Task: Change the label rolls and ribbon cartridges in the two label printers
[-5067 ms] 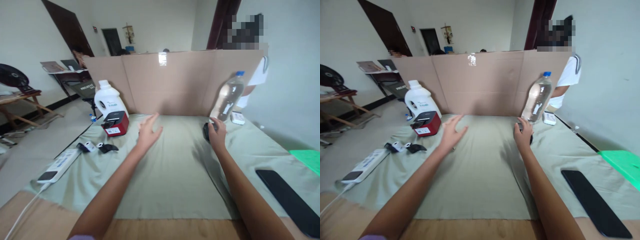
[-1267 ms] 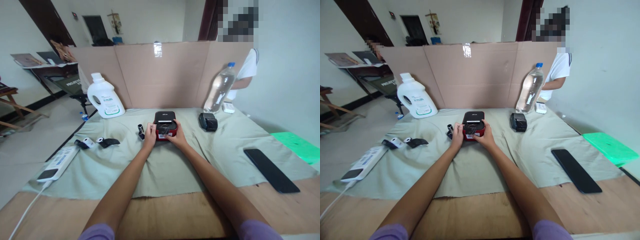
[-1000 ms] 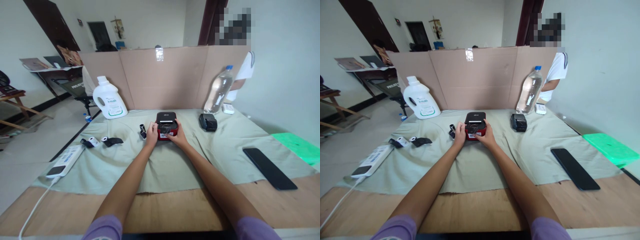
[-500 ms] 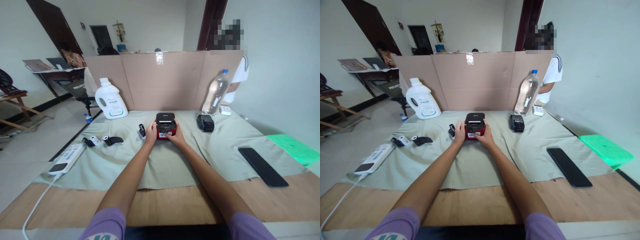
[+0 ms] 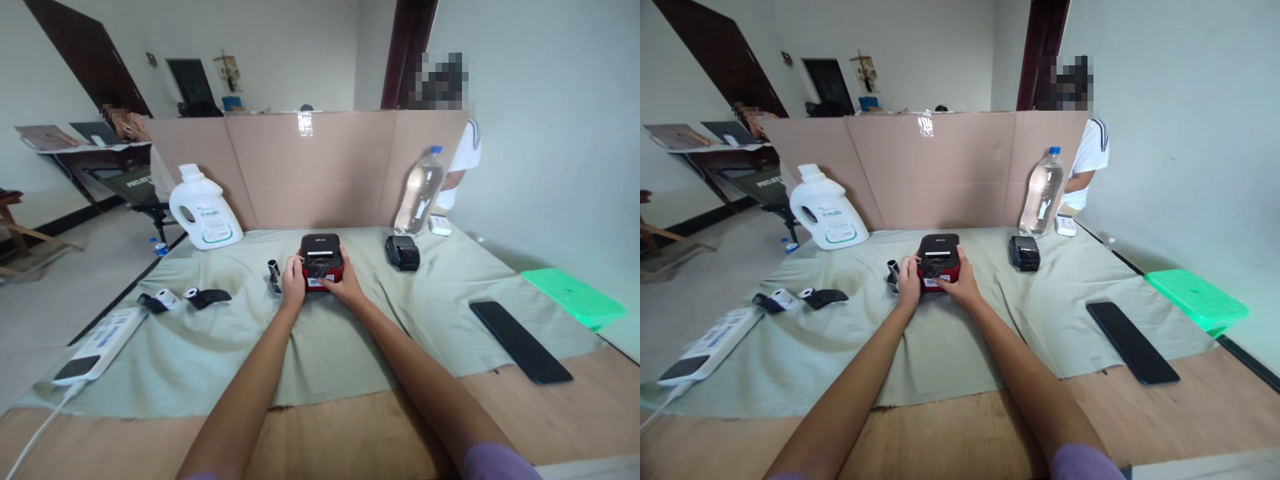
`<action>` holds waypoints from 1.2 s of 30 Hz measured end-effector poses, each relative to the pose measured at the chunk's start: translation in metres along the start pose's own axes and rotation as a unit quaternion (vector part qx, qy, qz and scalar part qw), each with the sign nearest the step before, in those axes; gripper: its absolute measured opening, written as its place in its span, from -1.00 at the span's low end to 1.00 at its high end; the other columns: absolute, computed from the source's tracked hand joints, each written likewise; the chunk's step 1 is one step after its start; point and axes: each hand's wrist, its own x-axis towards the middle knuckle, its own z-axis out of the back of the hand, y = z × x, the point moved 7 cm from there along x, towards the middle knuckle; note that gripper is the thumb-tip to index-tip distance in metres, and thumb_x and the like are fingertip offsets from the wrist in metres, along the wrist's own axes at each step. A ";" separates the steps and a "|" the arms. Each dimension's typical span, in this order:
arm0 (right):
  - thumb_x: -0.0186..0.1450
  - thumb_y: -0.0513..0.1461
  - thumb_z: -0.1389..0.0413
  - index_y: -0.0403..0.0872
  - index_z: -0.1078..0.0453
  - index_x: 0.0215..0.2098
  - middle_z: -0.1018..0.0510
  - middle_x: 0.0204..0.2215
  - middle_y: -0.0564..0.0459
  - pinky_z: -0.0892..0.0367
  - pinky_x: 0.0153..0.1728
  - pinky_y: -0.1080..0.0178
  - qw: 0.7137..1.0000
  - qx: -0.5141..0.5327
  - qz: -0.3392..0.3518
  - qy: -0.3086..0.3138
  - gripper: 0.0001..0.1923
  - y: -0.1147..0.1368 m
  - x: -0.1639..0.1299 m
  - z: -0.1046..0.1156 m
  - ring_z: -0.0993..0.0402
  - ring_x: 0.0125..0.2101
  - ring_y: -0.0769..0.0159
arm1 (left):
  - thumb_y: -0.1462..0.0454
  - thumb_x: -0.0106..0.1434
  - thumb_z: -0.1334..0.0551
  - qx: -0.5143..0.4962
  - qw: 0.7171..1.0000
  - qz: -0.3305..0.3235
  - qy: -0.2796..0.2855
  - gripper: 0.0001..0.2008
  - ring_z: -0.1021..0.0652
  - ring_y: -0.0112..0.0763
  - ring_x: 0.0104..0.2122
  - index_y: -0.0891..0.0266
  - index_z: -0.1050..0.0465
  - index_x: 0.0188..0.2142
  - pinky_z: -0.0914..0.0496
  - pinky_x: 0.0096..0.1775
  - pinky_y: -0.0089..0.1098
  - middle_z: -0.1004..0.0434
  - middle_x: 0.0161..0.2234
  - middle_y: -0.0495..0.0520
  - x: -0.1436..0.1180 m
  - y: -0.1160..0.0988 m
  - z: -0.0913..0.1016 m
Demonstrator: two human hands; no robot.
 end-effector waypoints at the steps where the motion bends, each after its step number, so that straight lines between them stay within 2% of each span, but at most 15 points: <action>1: 0.03 -0.01 -0.44 0.02 0.12 0.50 -0.27 0.35 -0.19 -0.16 0.31 -0.21 1.000 0.002 -0.003 0.001 0.25 0.000 0.000 0.000 -0.26 0.30 -0.16 | 0.06 0.47 0.05 -0.003 1.000 -0.003 0.003 -0.67 -0.57 -0.25 -0.05 0.12 -0.40 -0.20 -0.42 0.02 -0.30 -0.60 -0.13 0.09 0.000 0.000 0.000; 6: 0.03 -0.02 -0.45 0.02 0.11 0.50 -0.29 0.33 -0.18 -0.16 0.32 -0.19 1.000 0.001 -0.009 0.000 0.24 0.005 -0.001 0.001 -0.25 0.30 -0.15 | 0.06 0.45 0.01 -0.028 1.000 -0.004 0.002 -0.68 -0.53 -0.23 0.07 0.14 -0.43 -0.24 -0.39 0.10 -0.30 -0.60 -0.06 0.11 0.005 0.002 0.001; 12: 0.03 0.00 -0.45 0.02 0.10 0.50 -0.29 0.34 -0.17 -0.16 0.33 -0.15 1.000 0.006 0.003 -0.001 0.25 0.008 0.000 0.002 -0.26 0.29 -0.12 | 0.05 0.45 0.02 0.035 0.999 0.040 0.012 -0.67 -0.57 -0.21 -0.22 0.12 -0.38 -0.30 -0.44 -0.10 -0.26 -0.60 -0.25 0.08 0.010 0.010 0.002; 17: 0.03 0.02 -0.45 -0.01 0.12 0.50 -0.34 0.31 -0.18 -0.17 0.32 -0.14 1.000 0.008 -0.001 0.005 0.26 0.006 0.001 0.001 -0.29 0.28 -0.11 | 0.07 0.45 0.03 0.091 0.994 0.047 0.025 -0.68 -0.58 -0.19 -0.22 0.11 -0.40 -0.27 -0.44 -0.10 -0.24 -0.62 -0.22 0.08 0.009 0.009 0.003; 24: 0.05 0.02 -0.43 -0.04 0.16 0.51 -0.38 0.29 -0.20 -0.22 0.29 -0.10 1.000 0.025 0.003 0.009 0.27 0.012 0.001 0.001 -0.35 0.25 -0.09 | 0.00 0.44 0.02 0.019 0.999 0.027 0.017 -0.64 -0.59 -0.20 -0.06 0.11 -0.41 -0.27 -0.44 0.03 -0.23 -0.64 -0.17 0.13 0.005 0.004 0.002; 27: 0.03 0.01 -0.43 -0.03 0.14 0.51 -0.37 0.30 -0.19 -0.24 0.28 -0.12 1.000 0.023 0.000 0.003 0.26 0.013 0.001 0.003 -0.35 0.25 -0.10 | -0.03 0.44 0.01 0.001 1.000 0.017 0.015 -0.62 -0.58 -0.20 0.03 0.13 -0.43 -0.27 -0.44 0.08 -0.20 -0.65 -0.08 0.18 0.004 0.003 0.002; 31: 0.04 0.00 -0.42 -0.01 0.06 0.49 -0.37 0.29 -0.17 -0.19 0.30 -0.14 1.000 0.016 0.000 0.005 0.20 0.010 0.002 0.004 -0.31 0.27 -0.11 | 0.03 0.45 0.03 -0.017 1.000 0.004 0.021 -0.65 -0.55 -0.22 0.12 0.12 -0.44 -0.20 -0.41 0.14 -0.19 -0.60 0.07 0.17 0.003 0.005 0.001; 34: 0.08 0.01 -0.39 -0.03 0.03 0.48 -0.37 0.28 -0.20 -0.14 0.32 -0.16 1.000 0.013 0.002 0.007 0.15 0.006 0.003 0.006 -0.26 0.30 -0.13 | 0.07 0.45 0.05 0.000 1.000 -0.005 0.016 -0.66 -0.54 -0.19 0.13 0.11 -0.45 -0.15 -0.39 0.16 -0.14 -0.59 0.10 0.17 0.001 0.007 0.001; 36: 0.08 0.02 -0.37 -0.04 0.01 0.48 -0.35 0.28 -0.20 -0.12 0.33 -0.16 1.000 0.018 0.004 0.008 0.13 0.002 0.003 0.006 -0.22 0.32 -0.14 | 0.10 0.46 0.04 0.019 0.999 -0.031 0.010 -0.66 -0.53 -0.17 0.15 0.13 -0.46 -0.14 -0.37 0.18 -0.12 -0.57 0.12 0.19 0.001 0.000 0.003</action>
